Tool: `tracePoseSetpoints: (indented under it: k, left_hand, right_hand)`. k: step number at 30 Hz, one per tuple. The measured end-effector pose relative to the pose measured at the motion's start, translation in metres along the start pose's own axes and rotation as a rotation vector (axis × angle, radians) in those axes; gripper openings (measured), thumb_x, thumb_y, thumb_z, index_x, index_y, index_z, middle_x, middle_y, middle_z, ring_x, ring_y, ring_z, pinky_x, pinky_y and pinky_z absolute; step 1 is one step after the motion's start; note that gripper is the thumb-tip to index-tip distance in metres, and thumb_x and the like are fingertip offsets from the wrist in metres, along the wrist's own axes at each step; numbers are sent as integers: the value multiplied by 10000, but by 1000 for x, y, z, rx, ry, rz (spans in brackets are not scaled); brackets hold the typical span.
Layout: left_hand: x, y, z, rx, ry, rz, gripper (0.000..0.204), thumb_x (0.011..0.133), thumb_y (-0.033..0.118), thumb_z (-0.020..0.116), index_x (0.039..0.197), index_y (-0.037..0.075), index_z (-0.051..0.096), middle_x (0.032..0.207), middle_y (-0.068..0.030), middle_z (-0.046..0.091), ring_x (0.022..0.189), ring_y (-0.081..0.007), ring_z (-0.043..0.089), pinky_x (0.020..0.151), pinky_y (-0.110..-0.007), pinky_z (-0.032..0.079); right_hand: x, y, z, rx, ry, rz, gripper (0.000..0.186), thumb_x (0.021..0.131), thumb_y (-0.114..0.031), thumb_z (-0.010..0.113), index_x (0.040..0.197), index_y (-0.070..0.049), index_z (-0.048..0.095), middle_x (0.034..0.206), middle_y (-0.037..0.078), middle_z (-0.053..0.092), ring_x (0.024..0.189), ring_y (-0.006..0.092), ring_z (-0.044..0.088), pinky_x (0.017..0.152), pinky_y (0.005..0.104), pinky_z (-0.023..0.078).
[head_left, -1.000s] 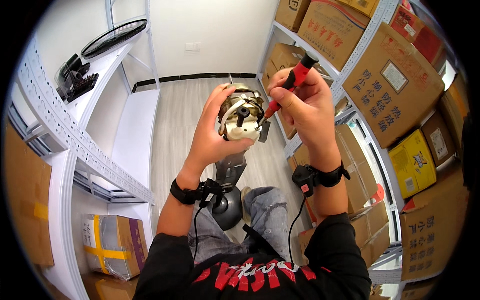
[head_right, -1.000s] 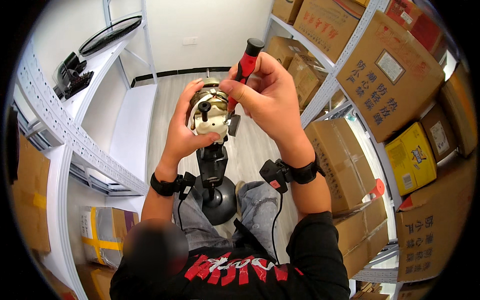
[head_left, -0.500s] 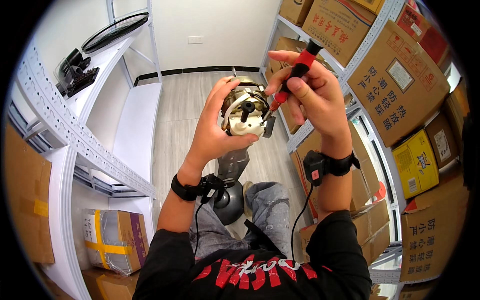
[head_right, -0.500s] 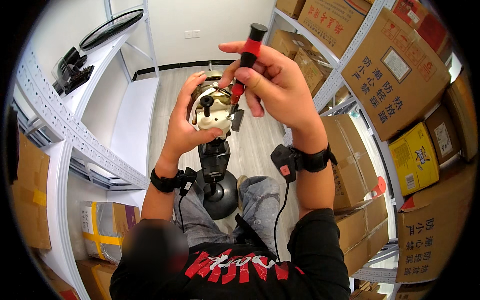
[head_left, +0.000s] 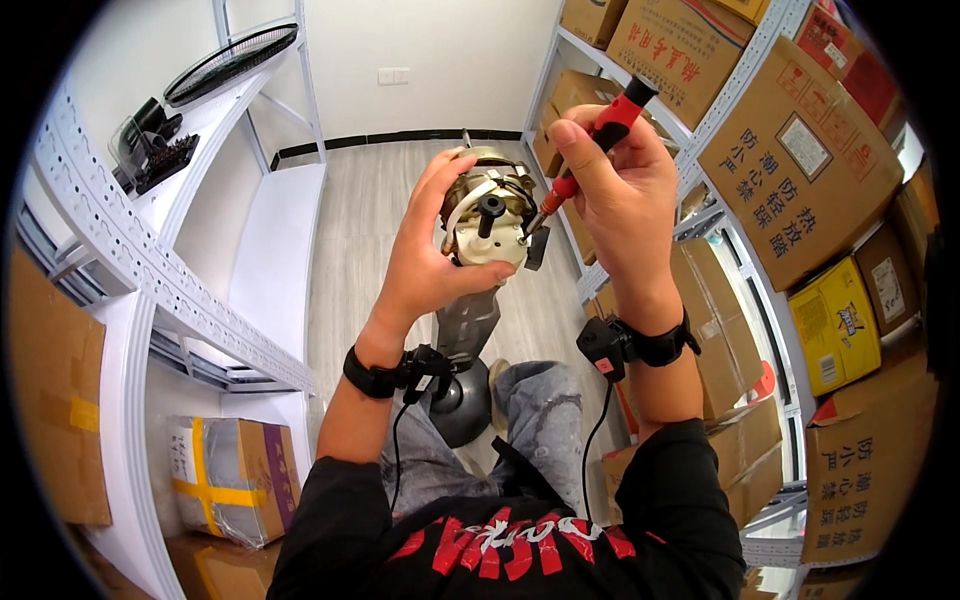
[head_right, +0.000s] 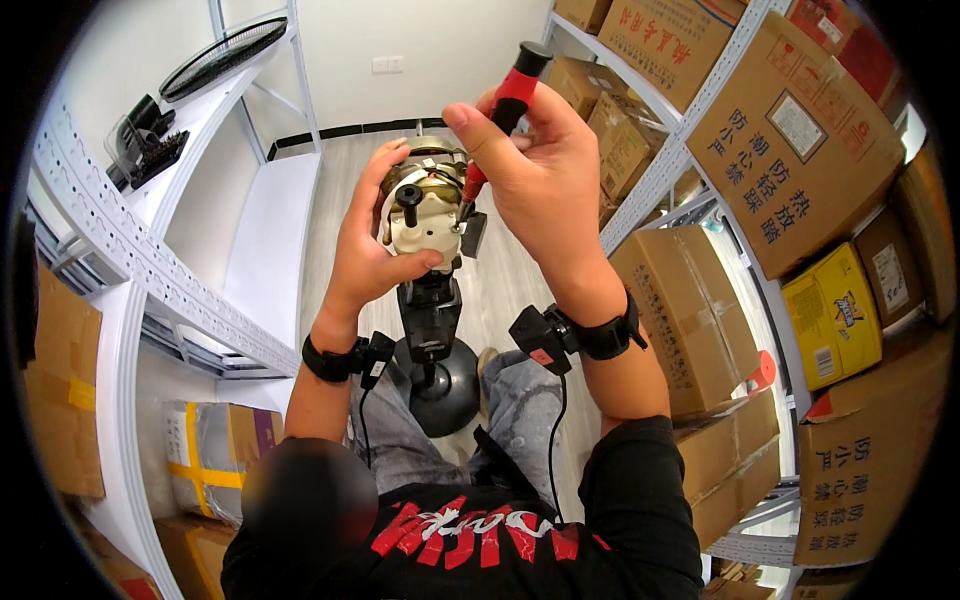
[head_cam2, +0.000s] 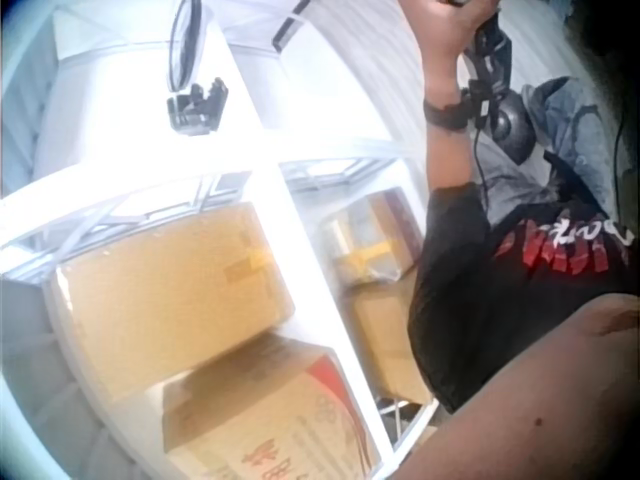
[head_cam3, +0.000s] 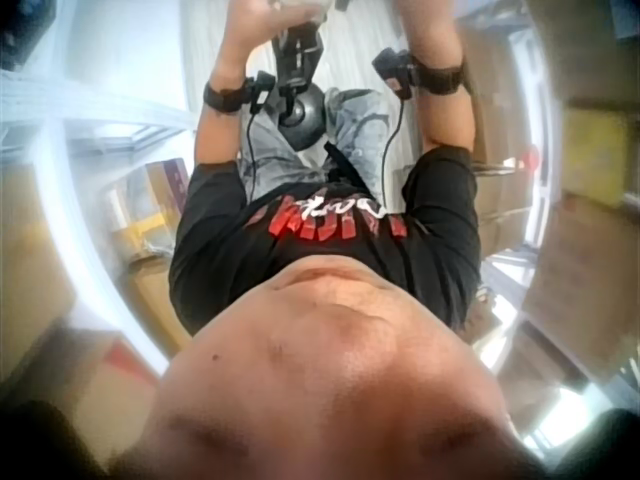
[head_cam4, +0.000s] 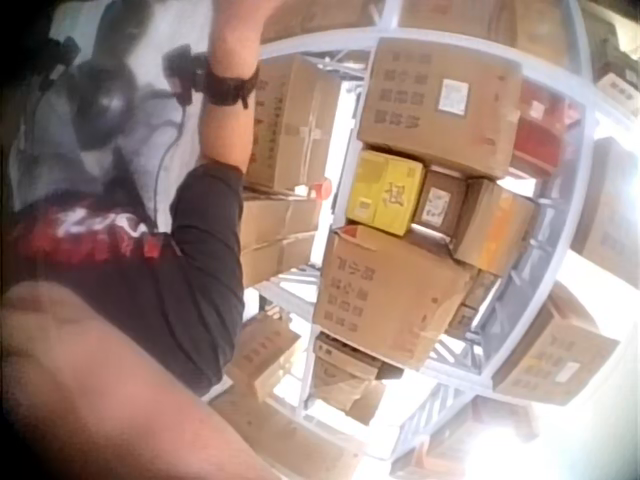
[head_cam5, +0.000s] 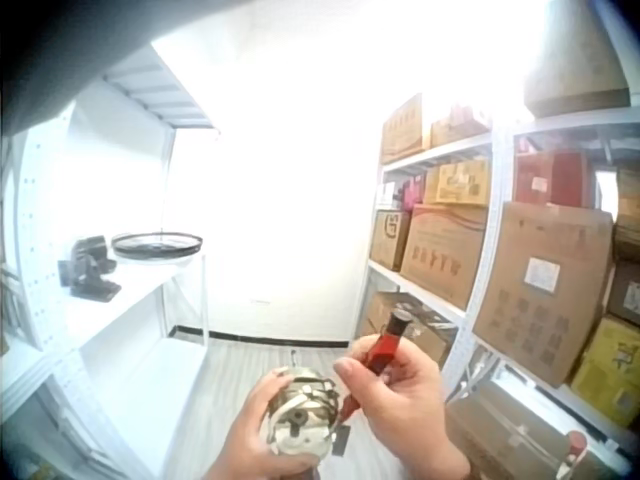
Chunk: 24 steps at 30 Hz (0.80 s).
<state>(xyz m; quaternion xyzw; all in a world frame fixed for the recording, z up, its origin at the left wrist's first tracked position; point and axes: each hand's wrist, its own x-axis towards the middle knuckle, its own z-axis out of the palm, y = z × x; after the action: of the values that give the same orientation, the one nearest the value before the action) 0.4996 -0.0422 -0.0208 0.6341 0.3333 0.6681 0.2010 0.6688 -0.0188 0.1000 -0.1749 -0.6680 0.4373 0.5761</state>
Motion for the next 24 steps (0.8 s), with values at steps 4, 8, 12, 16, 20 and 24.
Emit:
tracePoseSetpoints:
  k: [4, 8, 12, 16, 20, 24]
  left_hand:
    - [-1, 0, 1, 8, -1, 4, 987, 548, 199, 896, 1433, 108, 468, 1527, -166, 373, 1373, -313, 452, 1107, -411, 412]
    - [-2, 0, 1, 0, 3, 7, 970, 550, 186, 873, 1429, 111, 469, 1525, -174, 369, 1373, -314, 449, 1107, -416, 411]
    - [0, -1, 2, -8, 0, 11, 984, 541, 182, 883, 1430, 109, 467, 1524, -175, 369, 1375, -316, 446, 1107, -416, 411]
    - [-1, -4, 0, 32, -28, 19, 1052, 540, 249, 926, 1455, 87, 432, 1544, -159, 337, 1371, -292, 447, 1120, -400, 387]
    - [-1, -8, -2, 47, -67, 12, 1122, 556, 337, 959, 1483, 66, 389, 1562, -139, 307, 1364, -265, 451, 1132, -385, 368]
    - [0, -6, 0, 17, -25, 5, 1034, 542, 244, 911, 1449, 88, 439, 1537, -163, 349, 1368, -300, 451, 1116, -408, 389]
  right_hand:
    - [2, -7, 1, 37, 57, 106, 215, 880, -90, 766, 865, -10, 567, 653, -19, 564, 527, 70, 568, 448, 234, 475]
    - [0, 6, -5, 135, 119, 15, 250, 843, -42, 790, 832, -29, 540, 662, -10, 574, 516, 61, 563, 438, 219, 470]
    - [-3, 13, -2, 152, 110, -103, 262, 838, -3, 782, 809, -42, 525, 664, 1, 592, 518, 58, 570, 433, 219, 462]
    - [2, 12, 2, 129, 14, -121, 207, 861, -1, 756, 818, -25, 555, 687, 9, 611, 533, 52, 576, 444, 207, 446]
    - [3, 5, -16, 101, -173, -25, 82, 910, -38, 698, 936, 14, 640, 758, 42, 664, 558, 56, 583, 472, 187, 432]
    - [5, -1, -35, 161, -556, 25, 108, 935, -13, 593, 1008, 32, 659, 880, 95, 712, 558, 66, 574, 483, 199, 442]
